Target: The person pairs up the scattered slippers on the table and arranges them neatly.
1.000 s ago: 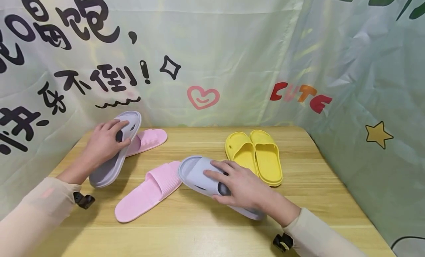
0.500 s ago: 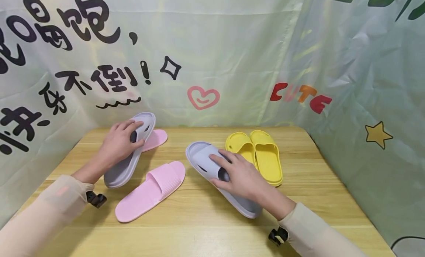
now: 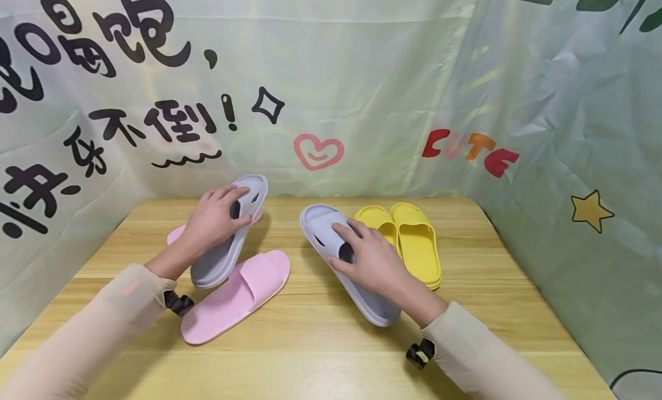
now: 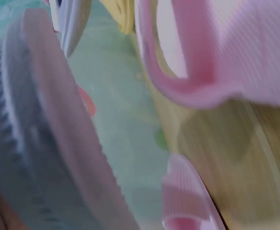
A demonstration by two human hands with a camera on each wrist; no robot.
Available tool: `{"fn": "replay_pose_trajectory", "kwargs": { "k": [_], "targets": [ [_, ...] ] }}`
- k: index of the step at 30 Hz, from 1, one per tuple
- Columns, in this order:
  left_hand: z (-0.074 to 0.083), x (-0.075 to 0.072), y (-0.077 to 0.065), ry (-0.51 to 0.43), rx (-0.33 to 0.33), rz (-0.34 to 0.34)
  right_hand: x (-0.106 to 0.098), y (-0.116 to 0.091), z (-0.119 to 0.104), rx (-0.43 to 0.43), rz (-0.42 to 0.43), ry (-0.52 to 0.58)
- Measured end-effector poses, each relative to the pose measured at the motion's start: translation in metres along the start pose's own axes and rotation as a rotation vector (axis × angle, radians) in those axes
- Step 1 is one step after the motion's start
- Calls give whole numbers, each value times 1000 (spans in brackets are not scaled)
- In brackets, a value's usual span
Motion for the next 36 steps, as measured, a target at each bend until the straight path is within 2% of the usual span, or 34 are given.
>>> {"fn": "replay_pose_trajectory", "kwargs": {
  "k": [7,14,24,36],
  "targets": [
    [15,8,6,-1,-43,-15,3,12,1,58,8,0],
    [29,18,11,-25,-32,-37,8,26,6,114,8,11],
    [46,27,21,-37,-54,-90,15,39,17,203,-21,15],
    [66,39,28,-42,-67,-98,24,50,26,285,-33,39]
  ]
}}
Point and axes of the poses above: each hand's wrist, its own y-axis towards the middle knuckle, its own x-axis out of the palm, z = x × y, the point moved 5 cm from there along y, towards the middle knuckle, and after that the axes turned 1 degree about -z, right-handed, at the moved point
